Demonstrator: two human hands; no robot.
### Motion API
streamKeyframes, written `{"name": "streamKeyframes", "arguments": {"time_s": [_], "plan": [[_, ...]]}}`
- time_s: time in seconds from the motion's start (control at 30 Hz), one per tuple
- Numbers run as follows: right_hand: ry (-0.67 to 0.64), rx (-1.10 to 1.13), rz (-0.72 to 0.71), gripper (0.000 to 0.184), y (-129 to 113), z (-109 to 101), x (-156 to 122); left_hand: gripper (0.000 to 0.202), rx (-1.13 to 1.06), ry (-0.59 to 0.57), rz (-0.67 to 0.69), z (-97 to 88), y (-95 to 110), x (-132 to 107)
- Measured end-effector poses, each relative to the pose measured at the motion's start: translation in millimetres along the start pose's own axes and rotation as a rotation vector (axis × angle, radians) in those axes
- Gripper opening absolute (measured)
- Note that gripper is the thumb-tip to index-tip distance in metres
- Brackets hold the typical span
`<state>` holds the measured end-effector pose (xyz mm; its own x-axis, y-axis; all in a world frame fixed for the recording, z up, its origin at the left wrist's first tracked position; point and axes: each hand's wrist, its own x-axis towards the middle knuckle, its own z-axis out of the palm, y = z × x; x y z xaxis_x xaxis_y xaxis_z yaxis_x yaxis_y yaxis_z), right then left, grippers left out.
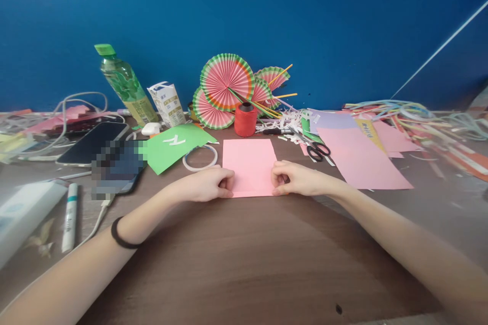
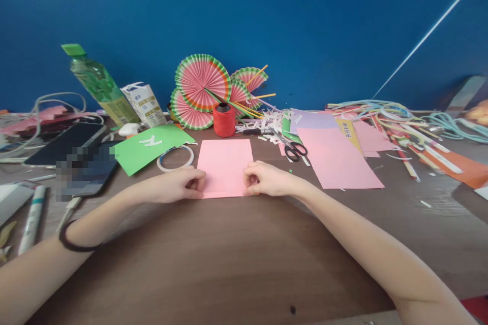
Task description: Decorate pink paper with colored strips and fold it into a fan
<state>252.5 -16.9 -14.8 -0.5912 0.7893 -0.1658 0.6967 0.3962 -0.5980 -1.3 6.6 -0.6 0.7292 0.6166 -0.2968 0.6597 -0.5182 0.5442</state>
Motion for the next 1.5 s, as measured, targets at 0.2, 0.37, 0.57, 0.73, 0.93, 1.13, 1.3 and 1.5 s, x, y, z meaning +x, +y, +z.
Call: {"name": "streamKeyframes", "arguments": {"time_s": [0.2, 0.37, 0.57, 0.73, 0.93, 1.13, 1.3, 1.5], "plan": [[-0.002, -0.012, -0.004, 0.02, 2, 1, 0, 0.017, -0.003, 0.029, 0.011, 3.1, -3, 0], [-0.001, -0.023, -0.014, 0.021, 2, 1, -1, 0.016, 0.032, 0.049, -0.009, 4.4, -1, -1], [-0.03, 0.0, -0.016, 0.017, 3, -1, 0, 0.014, 0.048, 0.078, 0.02, 5.0, -1, 0], [-0.09, 0.08, -0.041, 0.012, 7, -7, -2, 0.01, 0.033, 0.044, 0.143, 4.8, -5, 2], [-0.17, 0.131, -0.08, 0.009, 10, -14, -5, 0.013, 0.037, 0.006, 0.126, 4.0, -7, 2], [-0.188, 0.118, -0.1, 0.009, 12, -15, -6, 0.015, 0.073, 0.002, 0.112, 5.6, -8, 2], [-0.194, 0.079, -0.119, 0.006, 12, -15, -7, 0.017, 0.083, -0.006, 0.097, 5.3, -6, 2], [-0.209, 0.07, -0.129, 0.01, 14, -15, -6, 0.018, 0.078, -0.013, 0.112, 5.3, -7, 1]]}}
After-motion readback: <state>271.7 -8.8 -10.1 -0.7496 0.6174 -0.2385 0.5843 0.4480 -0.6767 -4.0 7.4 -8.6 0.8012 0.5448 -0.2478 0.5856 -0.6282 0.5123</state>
